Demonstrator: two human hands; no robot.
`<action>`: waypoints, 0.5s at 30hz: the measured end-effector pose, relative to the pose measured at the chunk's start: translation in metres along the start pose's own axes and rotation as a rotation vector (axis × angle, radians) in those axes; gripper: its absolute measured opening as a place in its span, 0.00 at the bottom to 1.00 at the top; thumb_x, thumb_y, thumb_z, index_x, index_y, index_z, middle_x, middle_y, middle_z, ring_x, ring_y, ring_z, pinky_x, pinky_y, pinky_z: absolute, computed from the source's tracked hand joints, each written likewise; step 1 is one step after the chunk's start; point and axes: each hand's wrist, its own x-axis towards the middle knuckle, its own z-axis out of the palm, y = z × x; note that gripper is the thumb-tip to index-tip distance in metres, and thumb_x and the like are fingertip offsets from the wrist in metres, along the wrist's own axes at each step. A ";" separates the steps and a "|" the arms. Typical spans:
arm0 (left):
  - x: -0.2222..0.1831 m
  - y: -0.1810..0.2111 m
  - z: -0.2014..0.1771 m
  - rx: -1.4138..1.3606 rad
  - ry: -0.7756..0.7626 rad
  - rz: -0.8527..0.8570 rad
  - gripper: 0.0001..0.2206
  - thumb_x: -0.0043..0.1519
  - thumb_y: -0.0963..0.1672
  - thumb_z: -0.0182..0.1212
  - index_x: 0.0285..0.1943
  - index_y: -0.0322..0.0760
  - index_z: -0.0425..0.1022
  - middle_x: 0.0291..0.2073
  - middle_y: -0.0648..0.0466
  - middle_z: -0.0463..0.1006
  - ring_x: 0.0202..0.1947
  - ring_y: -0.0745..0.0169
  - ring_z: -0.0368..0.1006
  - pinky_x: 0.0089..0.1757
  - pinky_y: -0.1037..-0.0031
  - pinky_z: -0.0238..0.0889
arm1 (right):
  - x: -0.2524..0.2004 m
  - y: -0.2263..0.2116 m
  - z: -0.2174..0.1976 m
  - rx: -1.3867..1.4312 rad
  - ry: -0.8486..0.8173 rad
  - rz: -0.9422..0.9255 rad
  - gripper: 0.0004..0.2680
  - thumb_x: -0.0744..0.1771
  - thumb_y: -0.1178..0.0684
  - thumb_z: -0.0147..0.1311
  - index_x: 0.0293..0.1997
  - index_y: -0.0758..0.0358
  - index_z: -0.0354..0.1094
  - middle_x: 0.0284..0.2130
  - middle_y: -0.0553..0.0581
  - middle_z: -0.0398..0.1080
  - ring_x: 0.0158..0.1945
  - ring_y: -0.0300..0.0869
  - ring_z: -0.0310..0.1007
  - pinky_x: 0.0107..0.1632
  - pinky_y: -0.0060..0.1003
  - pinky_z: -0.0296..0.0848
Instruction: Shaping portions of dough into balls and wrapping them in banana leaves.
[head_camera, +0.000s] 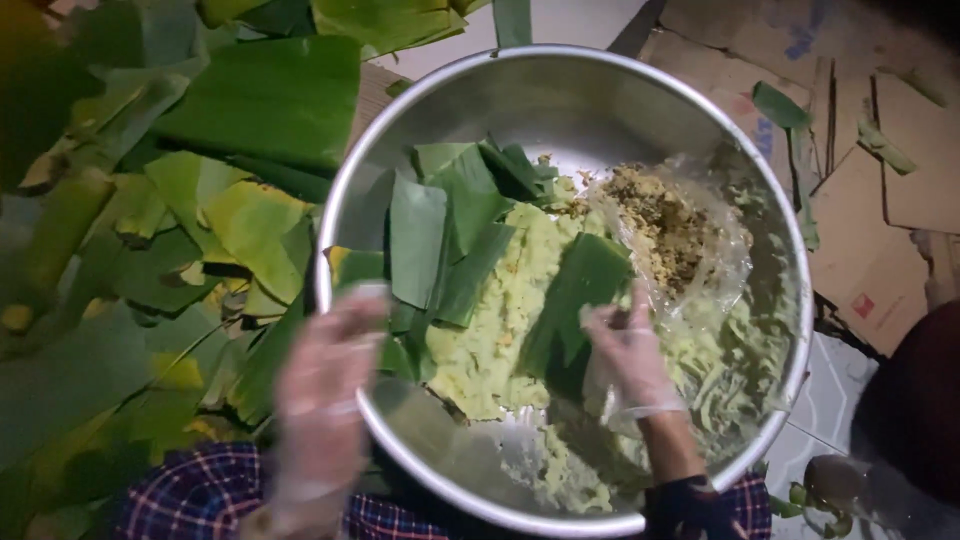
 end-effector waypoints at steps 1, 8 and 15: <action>0.003 -0.021 0.016 0.000 -0.004 -0.005 0.16 0.68 0.45 0.44 0.62 0.35 0.67 0.63 0.44 0.72 0.67 0.50 0.69 0.70 0.53 0.60 | -0.008 -0.008 0.001 0.001 0.002 0.006 0.39 0.63 0.40 0.63 0.80 0.49 0.35 0.62 0.72 0.64 0.65 0.60 0.66 0.66 0.55 0.66; 0.002 -0.071 0.063 -0.045 -0.011 -0.511 0.17 0.62 0.39 0.56 0.60 0.40 0.76 0.57 0.52 0.81 0.56 0.59 0.78 0.57 0.68 0.71 | -0.025 -0.037 0.003 0.115 -0.048 -0.155 0.25 0.64 0.50 0.53 0.71 0.58 0.53 0.61 0.61 0.65 0.62 0.48 0.68 0.60 0.45 0.72; 0.010 -0.065 0.060 -0.342 0.160 -0.875 0.19 0.63 0.38 0.55 0.65 0.33 0.73 0.54 0.46 0.78 0.50 0.52 0.75 0.49 0.65 0.67 | 0.019 0.012 0.013 0.479 -0.004 -0.052 0.18 0.63 0.61 0.59 0.60 0.66 0.67 0.45 0.63 0.77 0.41 0.46 0.79 0.45 0.35 0.79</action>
